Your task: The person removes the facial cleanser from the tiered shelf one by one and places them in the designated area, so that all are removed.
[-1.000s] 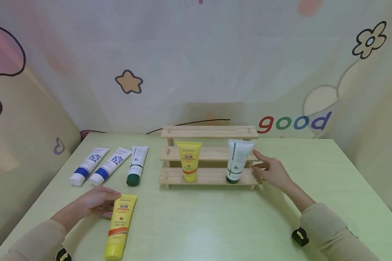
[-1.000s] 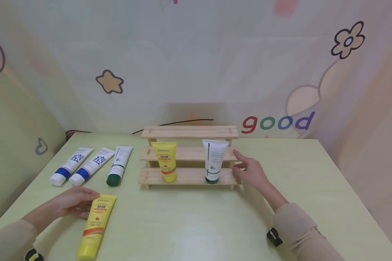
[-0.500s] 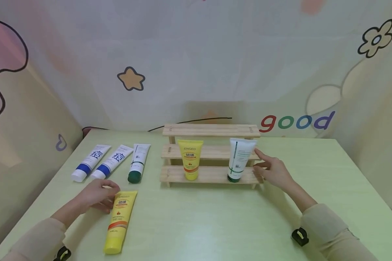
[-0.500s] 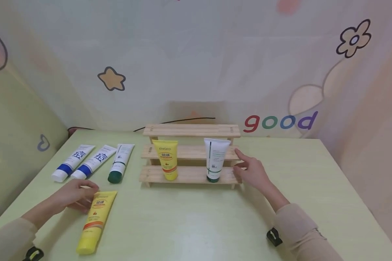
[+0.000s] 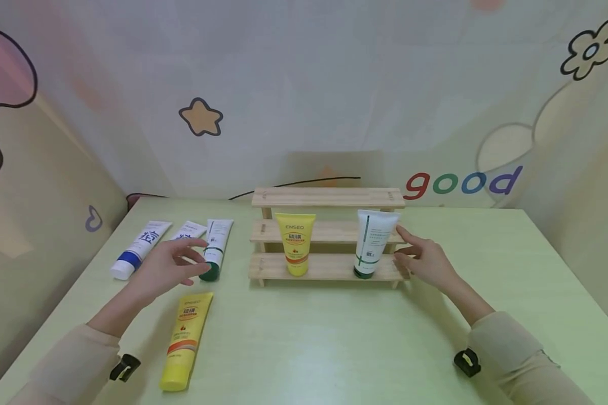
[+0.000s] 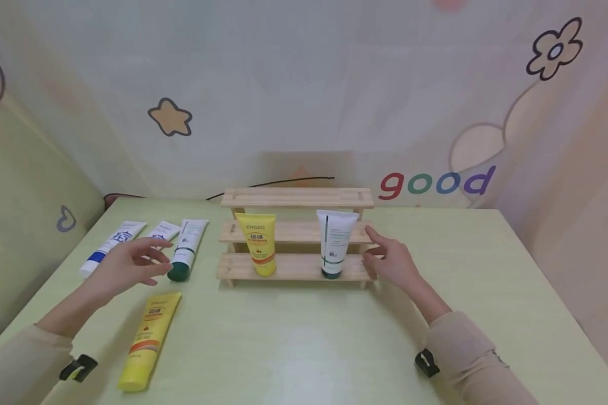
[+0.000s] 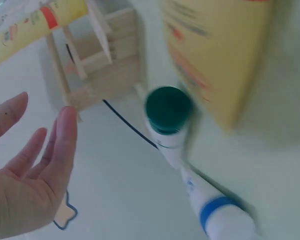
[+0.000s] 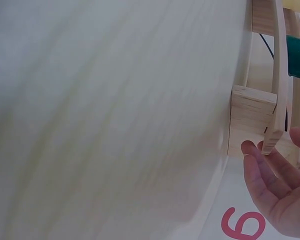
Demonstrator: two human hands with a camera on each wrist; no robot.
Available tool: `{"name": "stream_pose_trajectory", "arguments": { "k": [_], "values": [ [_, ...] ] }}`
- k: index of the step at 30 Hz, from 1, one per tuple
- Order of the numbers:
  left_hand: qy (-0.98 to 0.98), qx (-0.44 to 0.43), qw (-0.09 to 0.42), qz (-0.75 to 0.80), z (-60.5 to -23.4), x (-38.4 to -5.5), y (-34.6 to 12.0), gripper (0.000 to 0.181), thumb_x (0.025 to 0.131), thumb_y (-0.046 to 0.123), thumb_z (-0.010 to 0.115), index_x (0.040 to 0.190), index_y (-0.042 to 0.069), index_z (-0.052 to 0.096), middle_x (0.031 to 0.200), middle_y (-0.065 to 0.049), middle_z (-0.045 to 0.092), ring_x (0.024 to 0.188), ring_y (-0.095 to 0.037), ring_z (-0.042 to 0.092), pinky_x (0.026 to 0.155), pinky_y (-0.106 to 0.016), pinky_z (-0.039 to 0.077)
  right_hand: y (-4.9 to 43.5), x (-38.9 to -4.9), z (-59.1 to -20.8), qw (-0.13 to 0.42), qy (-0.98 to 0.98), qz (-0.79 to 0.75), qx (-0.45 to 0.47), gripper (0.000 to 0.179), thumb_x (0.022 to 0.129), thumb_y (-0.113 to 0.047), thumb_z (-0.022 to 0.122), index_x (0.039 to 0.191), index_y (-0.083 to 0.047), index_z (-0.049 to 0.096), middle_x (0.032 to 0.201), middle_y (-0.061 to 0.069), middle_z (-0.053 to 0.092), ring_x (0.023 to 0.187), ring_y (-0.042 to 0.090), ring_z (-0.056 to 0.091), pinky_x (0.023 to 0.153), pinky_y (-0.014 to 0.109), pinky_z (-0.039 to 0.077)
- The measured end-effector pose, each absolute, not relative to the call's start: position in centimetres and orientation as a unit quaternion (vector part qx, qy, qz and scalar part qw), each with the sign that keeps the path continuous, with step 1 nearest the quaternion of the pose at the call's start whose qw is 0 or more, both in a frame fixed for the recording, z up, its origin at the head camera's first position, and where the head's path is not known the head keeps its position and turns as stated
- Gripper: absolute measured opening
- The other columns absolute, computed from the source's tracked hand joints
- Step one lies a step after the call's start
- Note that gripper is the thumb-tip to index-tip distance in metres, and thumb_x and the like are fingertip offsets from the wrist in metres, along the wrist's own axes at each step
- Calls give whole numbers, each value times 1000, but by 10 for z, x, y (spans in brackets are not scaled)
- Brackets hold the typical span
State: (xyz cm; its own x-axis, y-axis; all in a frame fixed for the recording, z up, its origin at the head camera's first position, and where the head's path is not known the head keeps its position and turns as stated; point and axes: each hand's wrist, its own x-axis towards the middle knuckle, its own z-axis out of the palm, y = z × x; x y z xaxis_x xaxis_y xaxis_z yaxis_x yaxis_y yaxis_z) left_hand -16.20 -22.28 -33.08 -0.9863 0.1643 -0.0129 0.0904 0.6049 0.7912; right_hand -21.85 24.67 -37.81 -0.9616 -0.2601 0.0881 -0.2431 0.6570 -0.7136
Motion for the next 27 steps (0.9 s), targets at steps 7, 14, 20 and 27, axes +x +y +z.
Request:
{"name": "stream_pose_trajectory", "arguments": {
  "k": [7, 14, 20, 27],
  "values": [
    [854, 167, 9, 493, -322, -176, -187, 68, 78, 16, 72, 137, 18, 38, 118, -11, 53, 103, -24, 56, 78, -37, 51, 246, -218, -378, 9, 910, -390, -139, 62, 87, -6, 57, 141, -3, 28, 119, 29, 52, 91, 38, 61, 62, 30, 53],
    [802, 226, 34, 551, -326, -192, -153, 79, 75, 6, 74, 140, 19, 32, 129, -15, 44, 113, -28, 49, 83, -35, 50, 246, -218, -377, 6, 912, -389, -134, 62, 87, -5, 57, 142, -4, 27, 121, 28, 51, 95, 39, 59, 66, 34, 54],
    [786, 228, 82, 569, -336, -203, -128, 80, 74, 6, 75, 140, 19, 31, 133, -10, 43, 117, -27, 47, 88, -37, 47, 246, -217, -377, 11, 913, -388, -126, 62, 88, -7, 57, 142, -5, 27, 122, 28, 50, 94, 38, 59, 67, 34, 54],
    [790, 221, 81, 565, -343, -210, -106, 63, 74, 6, 75, 128, 17, 42, 124, -8, 51, 111, -25, 52, 89, -40, 46, 246, -218, -378, 8, 915, -383, -128, 63, 87, -7, 57, 142, -5, 27, 123, 28, 50, 93, 38, 60, 67, 35, 54]
  ]
}}
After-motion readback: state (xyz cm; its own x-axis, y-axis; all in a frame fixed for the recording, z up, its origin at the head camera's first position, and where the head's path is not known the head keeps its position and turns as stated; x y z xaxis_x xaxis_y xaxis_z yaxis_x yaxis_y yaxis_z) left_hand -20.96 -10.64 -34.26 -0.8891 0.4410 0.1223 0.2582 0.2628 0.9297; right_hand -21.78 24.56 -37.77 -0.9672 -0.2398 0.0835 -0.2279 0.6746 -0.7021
